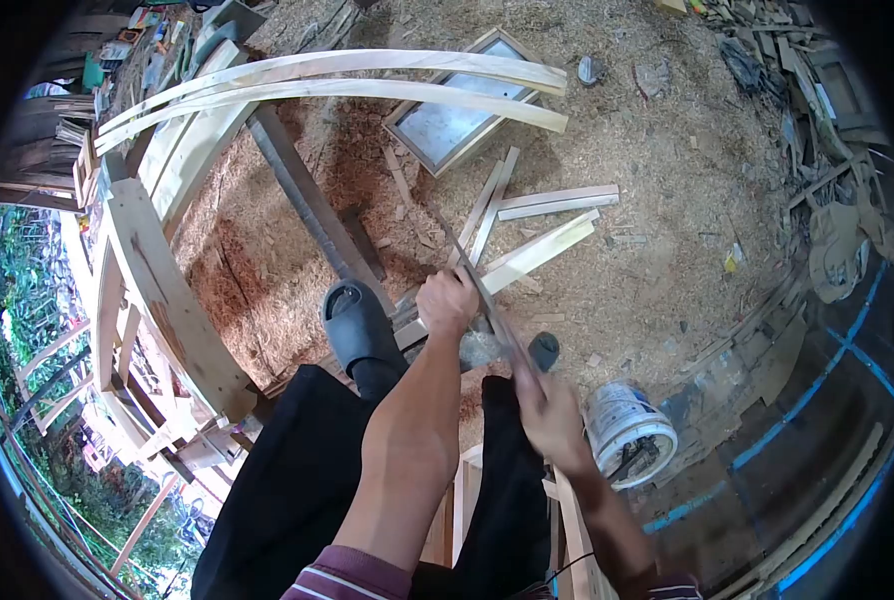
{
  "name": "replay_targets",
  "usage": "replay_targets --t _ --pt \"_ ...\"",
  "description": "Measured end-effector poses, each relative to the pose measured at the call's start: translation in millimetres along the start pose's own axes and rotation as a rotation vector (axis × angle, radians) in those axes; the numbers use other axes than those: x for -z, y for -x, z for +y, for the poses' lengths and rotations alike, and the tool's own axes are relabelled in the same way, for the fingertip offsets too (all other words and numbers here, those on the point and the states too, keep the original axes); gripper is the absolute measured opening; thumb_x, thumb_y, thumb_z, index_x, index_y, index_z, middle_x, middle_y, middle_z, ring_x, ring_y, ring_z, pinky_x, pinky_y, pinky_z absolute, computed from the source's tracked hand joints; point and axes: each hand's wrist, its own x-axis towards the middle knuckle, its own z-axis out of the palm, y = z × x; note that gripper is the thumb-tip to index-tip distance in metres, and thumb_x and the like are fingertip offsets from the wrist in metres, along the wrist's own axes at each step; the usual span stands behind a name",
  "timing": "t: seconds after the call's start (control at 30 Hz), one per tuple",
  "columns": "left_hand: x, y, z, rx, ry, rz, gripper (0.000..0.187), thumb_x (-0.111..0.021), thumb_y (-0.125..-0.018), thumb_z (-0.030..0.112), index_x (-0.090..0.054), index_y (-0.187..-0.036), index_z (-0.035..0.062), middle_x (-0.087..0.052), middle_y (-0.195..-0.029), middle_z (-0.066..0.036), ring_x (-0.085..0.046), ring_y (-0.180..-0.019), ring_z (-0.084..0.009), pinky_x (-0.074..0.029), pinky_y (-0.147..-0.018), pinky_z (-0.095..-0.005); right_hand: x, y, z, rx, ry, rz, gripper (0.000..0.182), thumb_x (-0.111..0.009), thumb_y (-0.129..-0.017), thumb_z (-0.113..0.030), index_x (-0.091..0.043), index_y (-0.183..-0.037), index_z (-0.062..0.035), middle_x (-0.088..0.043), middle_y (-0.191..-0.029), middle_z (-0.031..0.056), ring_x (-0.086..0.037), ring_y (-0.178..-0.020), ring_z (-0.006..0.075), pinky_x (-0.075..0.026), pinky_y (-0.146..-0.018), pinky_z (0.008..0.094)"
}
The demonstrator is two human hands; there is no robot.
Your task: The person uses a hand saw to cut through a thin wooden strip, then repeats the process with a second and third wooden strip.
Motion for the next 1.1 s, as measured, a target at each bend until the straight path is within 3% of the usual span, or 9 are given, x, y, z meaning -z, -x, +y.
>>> replay_targets --t 0.03,0.13,0.47,0.53,0.7,0.77,0.8,0.93,1.1 --pt "2.9 -0.4 3.9 0.002 0.008 -0.001 0.046 -0.039 -0.087 0.031 -0.069 -0.076 -0.0028 -0.064 -0.075 -0.026 -0.065 -0.074 -0.0403 -0.052 -0.074 -0.0455 14.1 32.4 5.0 0.052 -0.066 0.044 0.037 -0.054 -0.091 -0.022 -0.056 -0.063 0.0034 -0.042 -0.047 0.0155 -0.05 -0.041 0.0233 -0.037 -0.045 0.0342" --pt "12.3 -0.2 6.4 0.055 0.022 -0.104 0.051 -0.036 -0.089 0.034 -0.067 -0.077 -0.0039 -0.063 -0.08 -0.027 -0.063 -0.079 -0.0415 -0.049 -0.079 -0.0465 47.7 80.2 7.7 0.002 0.103 -0.069 0.031 -0.053 -0.091 -0.019 -0.06 -0.068 0.0019 -0.046 -0.05 0.0156 -0.052 -0.043 0.0246 -0.038 -0.045 0.0349" --pt "-7.4 5.8 -12.0 -0.065 -0.012 -0.012 0.046 -0.04 -0.087 0.03 -0.068 -0.071 -0.0026 -0.064 -0.074 -0.025 -0.064 -0.071 -0.0405 -0.052 -0.071 -0.0467 -32.6 -54.0 4.8 -0.029 -0.023 -0.001 0.044 -0.054 -0.089 -0.037 -0.062 -0.07 0.0022 -0.054 -0.059 0.0238 -0.058 -0.057 0.0423 -0.044 -0.052 0.0438" --pt "-12.8 -2.4 -10.0 -0.061 0.036 0.062 0.046 -0.039 -0.087 0.029 -0.068 -0.07 -0.0026 -0.063 -0.073 -0.026 -0.064 -0.07 -0.0412 -0.051 -0.071 -0.0473 -7.1 -17.6 0.0 -0.119 0.014 -0.015 0.039 -0.053 -0.092 -0.029 -0.062 -0.073 0.004 -0.047 -0.05 0.0175 -0.054 -0.045 0.0243 -0.04 -0.047 0.0361" --pt "-3.7 -0.7 1.7 -0.017 0.045 0.105 0.047 -0.039 -0.088 0.029 -0.067 -0.067 -0.0029 -0.063 -0.071 -0.026 -0.063 -0.067 -0.0418 -0.051 -0.07 -0.0479 44.6 73.7 9.0 0.005 0.036 -0.012 0.038 -0.054 -0.091 -0.022 -0.055 -0.061 0.0016 -0.042 -0.047 0.0155 -0.048 -0.041 0.0209 -0.036 -0.044 0.0358" --pt "-3.8 0.4 -0.4 -0.012 0.038 0.114 0.047 -0.039 -0.088 0.029 -0.067 -0.067 -0.0031 -0.063 -0.071 -0.026 -0.063 -0.066 -0.0419 -0.051 -0.069 -0.0481 35.8 72.6 4.7 -0.061 0.001 -0.012 0.04 -0.055 -0.09 -0.022 -0.051 -0.056 -0.0008 -0.042 -0.047 0.0161 -0.052 -0.042 0.0226 -0.037 -0.043 0.0366" --pt "-6.2 -2.1 -2.1 -0.018 0.042 0.109 0.047 -0.039 -0.088 0.029 -0.067 -0.067 -0.0029 -0.062 -0.07 -0.026 -0.063 -0.066 -0.042 -0.051 -0.069 -0.0481 13.9 57.2 25.3 0.29 0.178 0.082 0.039 -0.057 -0.089 -0.023 -0.053 -0.058 0.0007 -0.044 -0.048 0.0179 -0.053 -0.043 0.0269 -0.038 -0.044 0.0369" --pt "-26.7 -7.3 -21.7 -0.126 0.001 0.114 0.044 -0.04 -0.087 0.03 -0.066 -0.07 -0.0007 -0.063 -0.072 -0.025 -0.063 -0.067 -0.0412 -0.051 -0.068 -0.048 -28.3 -36.9 15.7 0.006 0.038 0.001 0.041 -0.053 -0.09 -0.032 -0.061 -0.07 0.0027 -0.052 -0.058 0.0245 -0.055 -0.059 0.0441 -0.043 -0.053 0.0447" --pt "-32.1 -10.2 -30.8 -0.301 -0.118 0.13 0.032 -0.044 -0.087 0.027 -0.062 -0.078 0.002 -0.064 -0.076 -0.022 -0.063 -0.07 -0.04 -0.052 -0.065 -0.0478 13.5 16.8 1.6 -0.086 -0.059 -0.024 0.034 -0.055 -0.089 -0.027 -0.062 -0.072 0.0014 -0.055 -0.059 0.0229 -0.058 -0.058 0.0417 -0.046 -0.054 0.0427"
